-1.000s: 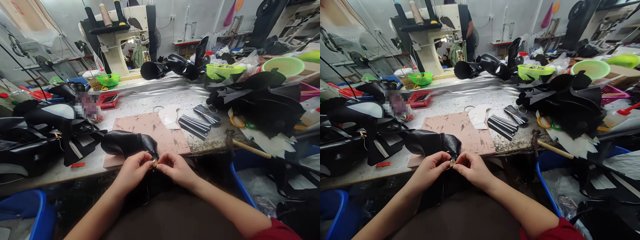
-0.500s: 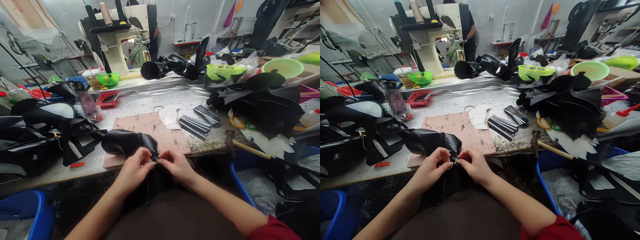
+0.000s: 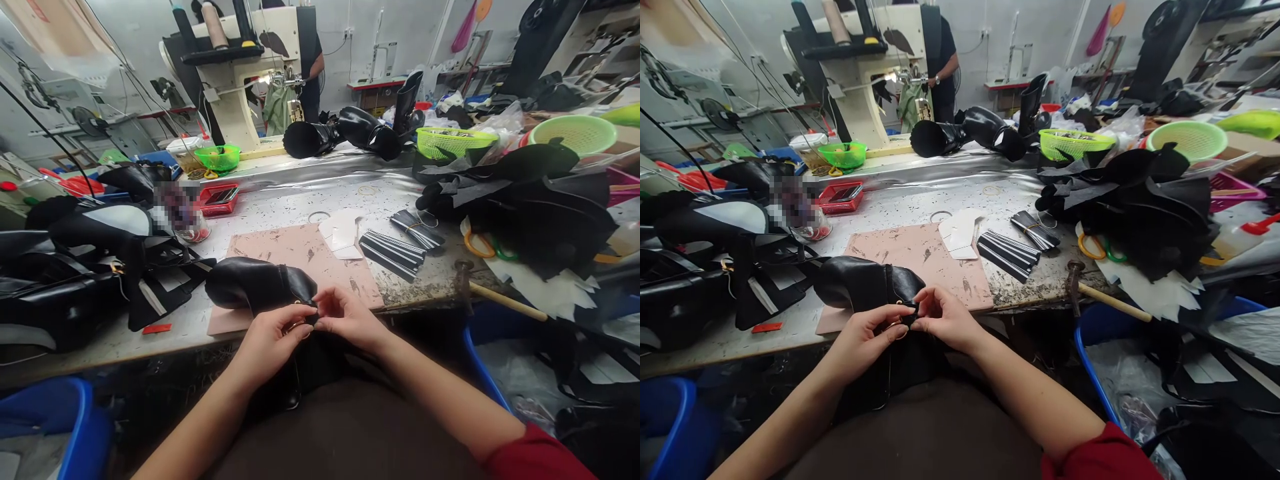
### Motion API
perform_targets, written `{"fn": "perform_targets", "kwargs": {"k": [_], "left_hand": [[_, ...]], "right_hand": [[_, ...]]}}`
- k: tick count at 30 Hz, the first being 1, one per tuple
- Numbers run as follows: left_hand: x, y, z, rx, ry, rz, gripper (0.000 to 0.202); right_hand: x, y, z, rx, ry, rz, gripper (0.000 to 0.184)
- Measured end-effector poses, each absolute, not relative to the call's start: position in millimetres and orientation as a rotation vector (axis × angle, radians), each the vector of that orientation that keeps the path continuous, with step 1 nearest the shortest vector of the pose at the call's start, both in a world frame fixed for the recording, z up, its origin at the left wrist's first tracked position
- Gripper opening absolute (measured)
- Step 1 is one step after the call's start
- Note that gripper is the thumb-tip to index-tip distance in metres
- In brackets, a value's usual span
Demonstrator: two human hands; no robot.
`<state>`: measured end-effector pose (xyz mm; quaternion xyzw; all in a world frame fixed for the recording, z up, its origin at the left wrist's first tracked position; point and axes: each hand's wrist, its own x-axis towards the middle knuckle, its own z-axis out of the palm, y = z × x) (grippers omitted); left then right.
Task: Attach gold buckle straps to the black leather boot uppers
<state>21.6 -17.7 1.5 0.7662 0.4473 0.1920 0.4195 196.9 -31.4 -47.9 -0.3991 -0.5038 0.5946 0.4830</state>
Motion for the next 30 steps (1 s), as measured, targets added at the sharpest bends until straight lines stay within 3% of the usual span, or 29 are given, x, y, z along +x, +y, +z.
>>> {"fn": "perform_targets", "kwargs": {"k": [6,11,19,27,30], "left_hand": [[21.1,-19.7,-0.5,1.877,1.184,0.513,0.022],[21.3,-20.3,-1.2,1.877,1.202,0.502,0.020],[20.8,-20.0,-2.2,1.897,1.222,0.484,0.019],[16.8,-13.7,-0.8,1.777,1.196,0.583,0.024],[16.1,-13.8,-2.6,1.770,1.176,0.581,0.025]], "right_hand": [[208.2,-21.1,-25.9,-0.988,-1.733,1.268,0.033],[205.6,-17.0,-9.9,-1.103,-1.718,1.345,0.009],[201.6,-8.7,9.0,-1.172,-2.086,1.214,0.009],[186.9,-17.8,-3.4,-1.264,-1.826,0.853,0.005],[189.4,-16.7,-16.4,-1.211,-1.625,1.002,0.009]]}}
